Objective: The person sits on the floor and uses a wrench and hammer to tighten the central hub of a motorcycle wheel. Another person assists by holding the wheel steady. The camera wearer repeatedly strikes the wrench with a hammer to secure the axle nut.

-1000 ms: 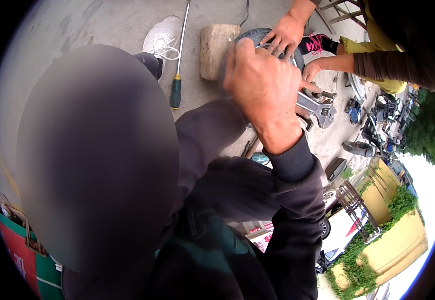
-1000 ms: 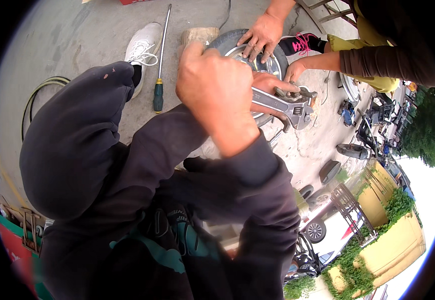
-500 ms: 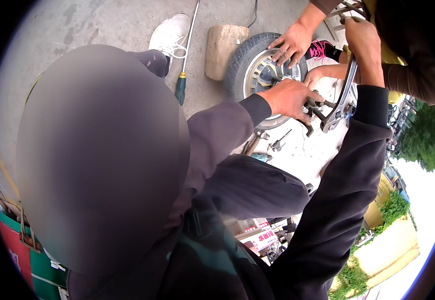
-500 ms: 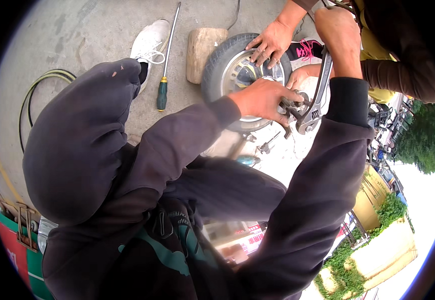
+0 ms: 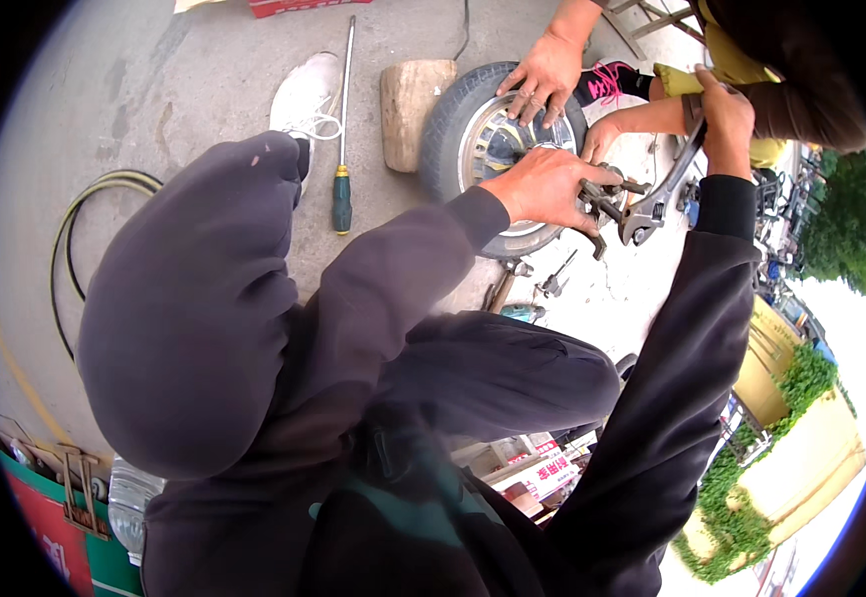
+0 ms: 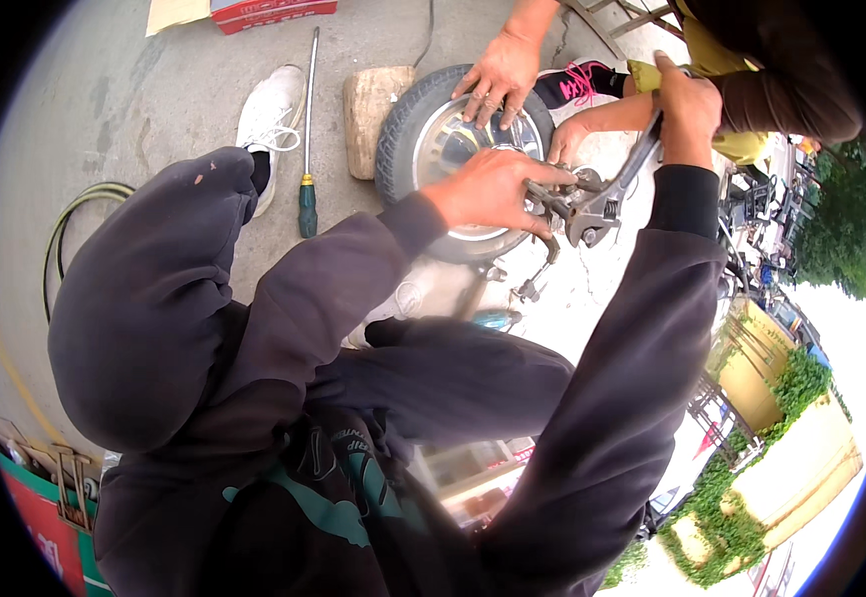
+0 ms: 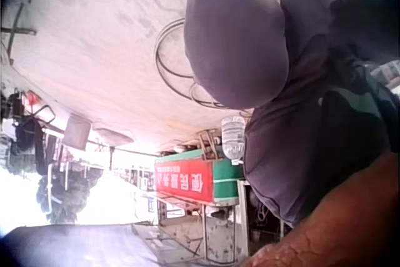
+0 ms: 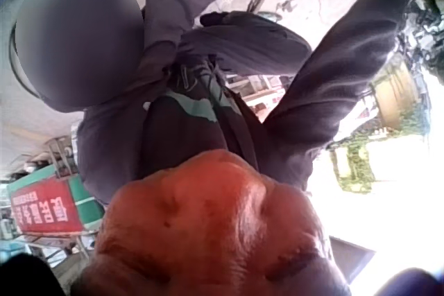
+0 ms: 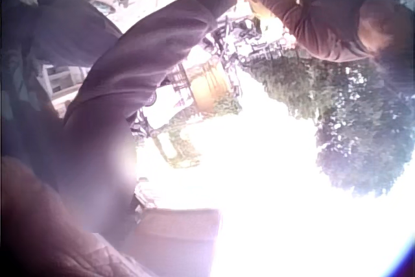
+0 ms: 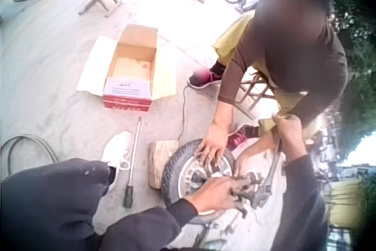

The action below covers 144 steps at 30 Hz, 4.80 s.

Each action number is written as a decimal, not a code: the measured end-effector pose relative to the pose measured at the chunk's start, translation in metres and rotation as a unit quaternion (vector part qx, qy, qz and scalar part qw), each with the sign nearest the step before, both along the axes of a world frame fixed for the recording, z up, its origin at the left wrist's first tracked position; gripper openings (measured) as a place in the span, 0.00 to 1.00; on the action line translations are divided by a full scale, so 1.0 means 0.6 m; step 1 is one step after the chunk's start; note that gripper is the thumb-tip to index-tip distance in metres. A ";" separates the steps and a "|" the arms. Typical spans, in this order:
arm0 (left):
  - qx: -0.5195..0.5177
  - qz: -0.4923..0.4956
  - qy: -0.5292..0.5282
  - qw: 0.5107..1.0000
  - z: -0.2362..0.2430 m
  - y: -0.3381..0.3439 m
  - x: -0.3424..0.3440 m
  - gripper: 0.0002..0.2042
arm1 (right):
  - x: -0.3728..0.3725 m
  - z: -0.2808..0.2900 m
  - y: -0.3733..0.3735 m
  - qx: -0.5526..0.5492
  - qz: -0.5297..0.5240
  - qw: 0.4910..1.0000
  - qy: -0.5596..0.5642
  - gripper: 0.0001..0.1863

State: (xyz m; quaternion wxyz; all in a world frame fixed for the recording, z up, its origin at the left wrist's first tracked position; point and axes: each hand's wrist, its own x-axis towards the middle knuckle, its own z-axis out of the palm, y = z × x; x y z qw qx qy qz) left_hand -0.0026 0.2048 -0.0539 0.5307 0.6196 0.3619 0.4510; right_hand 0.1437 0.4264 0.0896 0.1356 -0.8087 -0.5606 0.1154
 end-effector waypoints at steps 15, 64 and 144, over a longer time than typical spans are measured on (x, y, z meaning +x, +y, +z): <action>0.005 -0.030 0.027 0.999 0.031 0.017 0.017 0.35 | -0.008 0.172 -0.188 0.274 0.145 0.940 0.142 0.23; -0.149 -0.159 0.192 0.957 0.025 0.051 -0.033 0.22 | 0.319 0.156 -0.713 0.078 -0.074 0.955 0.275 0.20; -0.011 -0.116 0.324 0.939 -0.006 0.083 -0.001 0.20 | -0.036 0.177 -0.628 0.304 0.130 0.941 0.071 0.17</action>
